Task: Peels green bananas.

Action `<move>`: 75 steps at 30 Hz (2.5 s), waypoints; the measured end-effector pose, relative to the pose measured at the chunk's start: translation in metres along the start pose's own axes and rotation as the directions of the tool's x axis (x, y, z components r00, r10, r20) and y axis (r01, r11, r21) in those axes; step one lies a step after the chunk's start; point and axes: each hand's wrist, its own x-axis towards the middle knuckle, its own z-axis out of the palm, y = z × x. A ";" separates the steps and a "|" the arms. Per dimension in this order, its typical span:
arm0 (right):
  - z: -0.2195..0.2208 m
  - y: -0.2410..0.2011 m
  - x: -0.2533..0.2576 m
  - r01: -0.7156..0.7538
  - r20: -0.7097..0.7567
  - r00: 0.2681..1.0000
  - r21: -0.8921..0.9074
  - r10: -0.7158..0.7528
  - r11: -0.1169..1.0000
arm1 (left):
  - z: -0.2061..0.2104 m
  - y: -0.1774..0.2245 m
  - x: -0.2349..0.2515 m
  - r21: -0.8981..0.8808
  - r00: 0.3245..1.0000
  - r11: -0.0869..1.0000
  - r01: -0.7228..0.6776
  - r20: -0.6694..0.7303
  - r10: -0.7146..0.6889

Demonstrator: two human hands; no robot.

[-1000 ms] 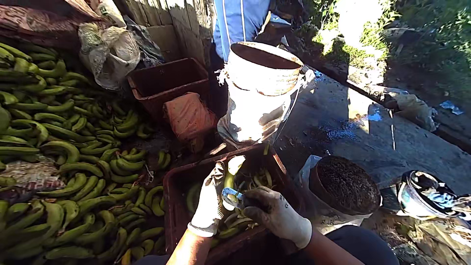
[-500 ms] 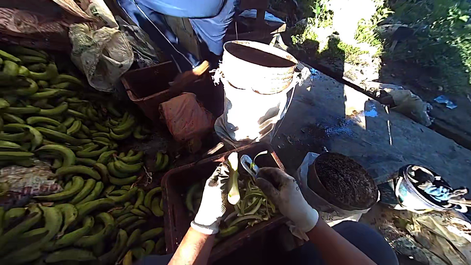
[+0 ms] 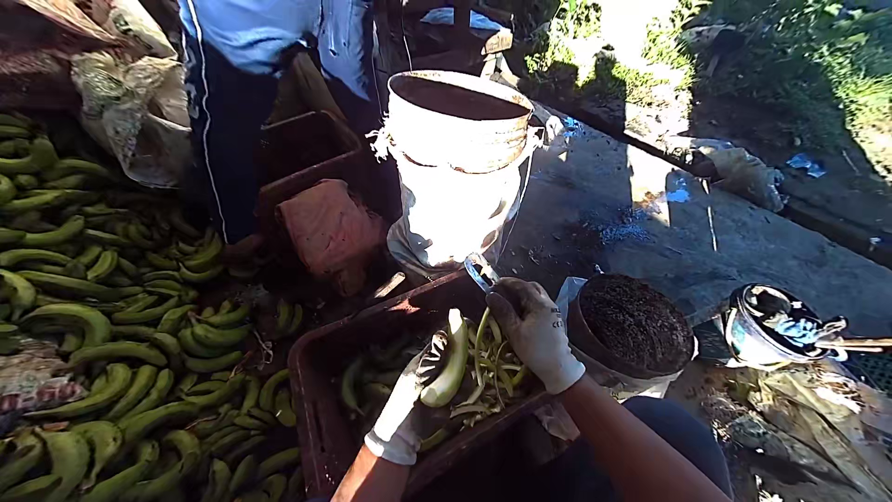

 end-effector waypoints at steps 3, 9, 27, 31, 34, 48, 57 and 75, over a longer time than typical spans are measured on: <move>-0.004 -0.008 -0.016 -0.047 0.116 0.993 0.146 0.030 0.988 | -0.008 0.004 0.009 0.042 0.980 0.984 -0.175 -0.094 0.178; 0.020 -0.027 -0.076 0.027 0.374 0.920 0.244 -0.120 0.969 | -0.004 0.024 0.013 0.512 0.661 0.697 -0.501 -0.294 0.691; 0.021 -0.003 -0.030 -0.017 0.235 0.972 0.133 -0.015 0.991 | -0.014 0.025 0.007 -0.035 0.926 0.975 -0.221 -0.320 0.198; 0.038 -0.014 -0.068 0.196 0.234 0.952 0.037 -0.199 0.980 | -0.014 0.029 0.014 -0.131 0.844 0.932 -0.339 -0.480 0.239; 0.042 -0.010 -0.065 0.278 0.209 0.940 -0.007 -0.270 0.961 | -0.017 0.030 0.011 -0.128 0.858 0.929 -0.346 -0.444 0.258; 0.019 0.029 0.010 -0.067 0.388 0.916 -0.113 0.106 0.991 | 0.000 0.040 -0.009 0.304 0.998 0.952 -0.041 -0.041 0.055; 0.043 0.008 -0.046 0.322 0.156 0.934 0.013 -0.320 0.947 | -0.006 0.043 0.004 -0.264 0.896 0.902 -0.341 -0.383 0.226; 0.041 0.015 -0.041 0.582 0.148 0.807 -0.036 -0.572 0.812 | -0.006 0.048 0.000 -0.152 0.917 0.960 -0.235 -0.363 0.167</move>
